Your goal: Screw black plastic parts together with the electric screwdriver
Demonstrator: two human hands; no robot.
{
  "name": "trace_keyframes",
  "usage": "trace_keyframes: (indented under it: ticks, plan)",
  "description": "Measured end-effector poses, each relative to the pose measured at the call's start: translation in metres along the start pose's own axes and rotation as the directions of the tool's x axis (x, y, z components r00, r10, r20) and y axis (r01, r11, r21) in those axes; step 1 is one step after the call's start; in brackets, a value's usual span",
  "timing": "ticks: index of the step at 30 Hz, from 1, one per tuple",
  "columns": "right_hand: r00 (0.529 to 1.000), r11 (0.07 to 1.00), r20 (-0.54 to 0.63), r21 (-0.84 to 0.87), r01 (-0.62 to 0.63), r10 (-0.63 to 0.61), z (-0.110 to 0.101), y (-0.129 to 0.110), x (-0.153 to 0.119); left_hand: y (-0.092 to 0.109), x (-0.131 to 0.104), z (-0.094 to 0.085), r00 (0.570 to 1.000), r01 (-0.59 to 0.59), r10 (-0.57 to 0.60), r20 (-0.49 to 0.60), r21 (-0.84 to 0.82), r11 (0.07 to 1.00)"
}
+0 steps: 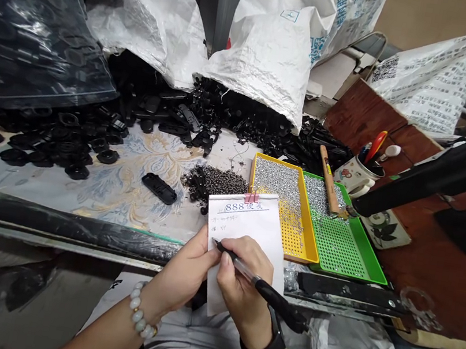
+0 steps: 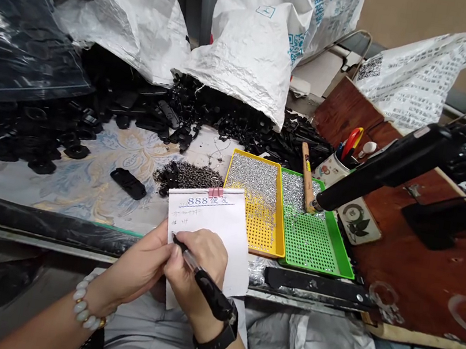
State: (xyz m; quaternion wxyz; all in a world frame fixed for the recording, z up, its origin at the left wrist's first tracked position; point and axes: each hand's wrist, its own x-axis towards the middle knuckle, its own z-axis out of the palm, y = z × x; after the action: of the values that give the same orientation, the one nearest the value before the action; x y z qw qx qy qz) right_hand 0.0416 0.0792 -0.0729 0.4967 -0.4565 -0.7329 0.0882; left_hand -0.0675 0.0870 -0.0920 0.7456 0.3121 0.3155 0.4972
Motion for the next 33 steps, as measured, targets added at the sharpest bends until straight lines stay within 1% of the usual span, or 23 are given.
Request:
trace_keyframes:
  ticks: [6, 10, 14, 19, 27, 33]
  plan:
    - [0.999, 1.0, 0.036, -0.017, 0.012, -0.012, 0.0001, 0.0006, -0.0007, 0.0016, -0.0004, 0.002, 1.0, -0.003, 0.003, 0.005, 0.0, 1.0]
    - [1.0, 1.0, 0.015, 0.01, -0.008, 0.008, -0.0004, 0.0014, -0.0017, 0.0021, -0.0005, 0.0021, 1.0, 0.008, -0.008, 0.009, 0.005, 1.0]
    - [0.999, 1.0, 0.047, -0.022, 0.011, -0.01, -0.0009, 0.0016, -0.0018, 0.0013, -0.0004, 0.0008, 1.0, 0.002, -0.003, 0.02, 0.017, 1.0]
    - [0.999, 0.999, 0.031, -0.04, 0.02, -0.019, 0.0, 0.001, -0.0008, -0.0002, 0.0006, -0.0005, 0.999, -0.012, 0.012, 0.035, 0.016, 1.0]
    - [0.999, 0.998, 0.045, -0.051, 0.027, -0.025, -0.0006, 0.0021, -0.0024, -0.0001, -0.0007, 0.0, 0.999, -0.018, 0.017, 0.027, 0.011, 1.0]
    - [1.0, 1.0, 0.012, -0.006, -0.015, 0.015, -0.0012, 0.0014, -0.002, 0.0011, 0.0002, 0.0016, 1.0, -0.005, 0.005, 0.021, 0.007, 1.0]
